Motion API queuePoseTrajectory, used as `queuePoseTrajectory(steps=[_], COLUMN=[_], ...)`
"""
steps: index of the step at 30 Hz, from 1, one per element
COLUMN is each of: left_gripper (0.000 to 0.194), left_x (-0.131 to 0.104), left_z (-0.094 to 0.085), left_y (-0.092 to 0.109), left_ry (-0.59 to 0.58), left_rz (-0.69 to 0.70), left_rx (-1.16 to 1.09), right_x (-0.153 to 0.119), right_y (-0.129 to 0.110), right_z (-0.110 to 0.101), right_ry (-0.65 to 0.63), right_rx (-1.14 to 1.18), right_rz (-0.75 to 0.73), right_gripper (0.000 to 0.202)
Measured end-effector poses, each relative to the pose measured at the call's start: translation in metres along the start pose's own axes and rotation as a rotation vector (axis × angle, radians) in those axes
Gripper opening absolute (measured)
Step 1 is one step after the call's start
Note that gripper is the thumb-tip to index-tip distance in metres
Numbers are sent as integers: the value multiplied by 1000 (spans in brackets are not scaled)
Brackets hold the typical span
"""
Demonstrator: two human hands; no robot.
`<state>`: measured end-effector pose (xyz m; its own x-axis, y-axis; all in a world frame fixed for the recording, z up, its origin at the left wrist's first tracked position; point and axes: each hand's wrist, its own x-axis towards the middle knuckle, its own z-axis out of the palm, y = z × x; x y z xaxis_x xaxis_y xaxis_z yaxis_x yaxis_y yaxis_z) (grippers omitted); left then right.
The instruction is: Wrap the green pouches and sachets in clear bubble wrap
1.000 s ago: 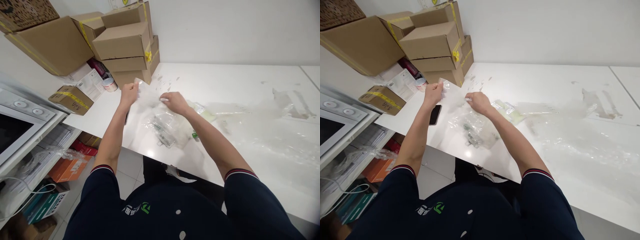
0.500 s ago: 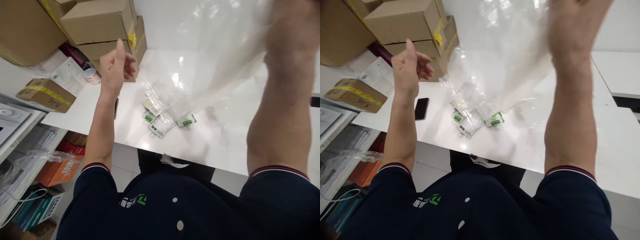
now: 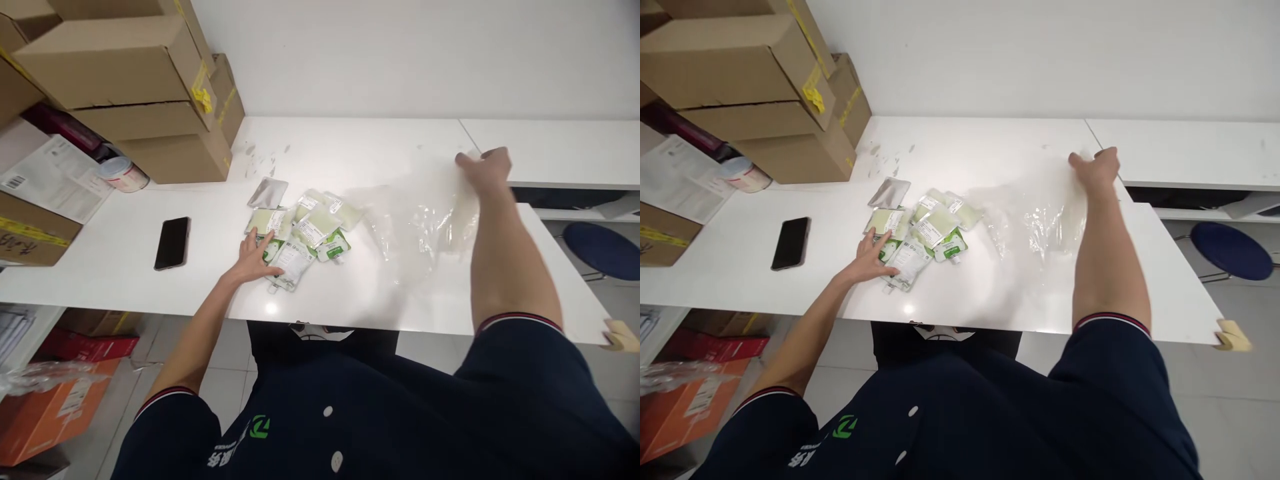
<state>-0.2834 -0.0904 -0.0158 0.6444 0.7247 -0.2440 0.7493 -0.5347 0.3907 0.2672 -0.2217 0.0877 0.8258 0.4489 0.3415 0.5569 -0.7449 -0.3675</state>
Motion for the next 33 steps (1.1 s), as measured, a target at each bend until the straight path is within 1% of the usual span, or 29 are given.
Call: queuePoseTrajectory(steps=[1,3,4,6,8,11,14,16,18,19,20,22,24,25,27,30,33], left_gripper=[122,119,117,114,112,113,114,113,112,111,110,106,101,97,90,77,64], left_x=[1,5,9,20,35,63,89,103,111,113,113,108,98,92,78,57,42], left_z=[7,22,29,42,51,59,63,66,68,69,69,69,68,67,67,68,68], left_y=[9,29,40,64,89,123,151,166,177,180,182,180,173,168,156,139,131], left_ry=[32,110,148,207,238,250,242,244,255,257,254,239,224,222,236,314,416], left_rz=[-19,-62,-85,-127,-151,-158,-169,-184,-185,-172,-149,-89,-38,-20,8,60,118], left_rx=[2,5,2,-11,-26,-47,-59,-65,-78,-91,-105,-137,-165,-175,-184,-176,-208], right_x=[-6,-17,-21,-27,-31,-44,-75,-103,-131,-144,-154,-170,-180,-183,-188,-192,-198], right_y=[-5,-17,-22,-30,-35,-32,-16,-4,4,7,7,6,5,5,6,10,12], right_z=[14,33,38,39,27,-5,-35,-41,-33,-25,-14,8,26,32,39,40,36], right_ry=[-33,-89,-87,-85,-78,-92,-207,-304,-366,-382,-392,-419,-432,-428,-399,-318,-214], right_rx=[36,104,122,140,153,143,111,96,65,44,26,6,8,16,51,145,231], right_rz=[71,115,76,8,-31,-62,-97,-150,-191,-195,-200,-236,-313,-353,-384,-317,-262], right_gripper=[73,78,77,73,66,55,60,70,79,82,79,62,44,39,35,29,24])
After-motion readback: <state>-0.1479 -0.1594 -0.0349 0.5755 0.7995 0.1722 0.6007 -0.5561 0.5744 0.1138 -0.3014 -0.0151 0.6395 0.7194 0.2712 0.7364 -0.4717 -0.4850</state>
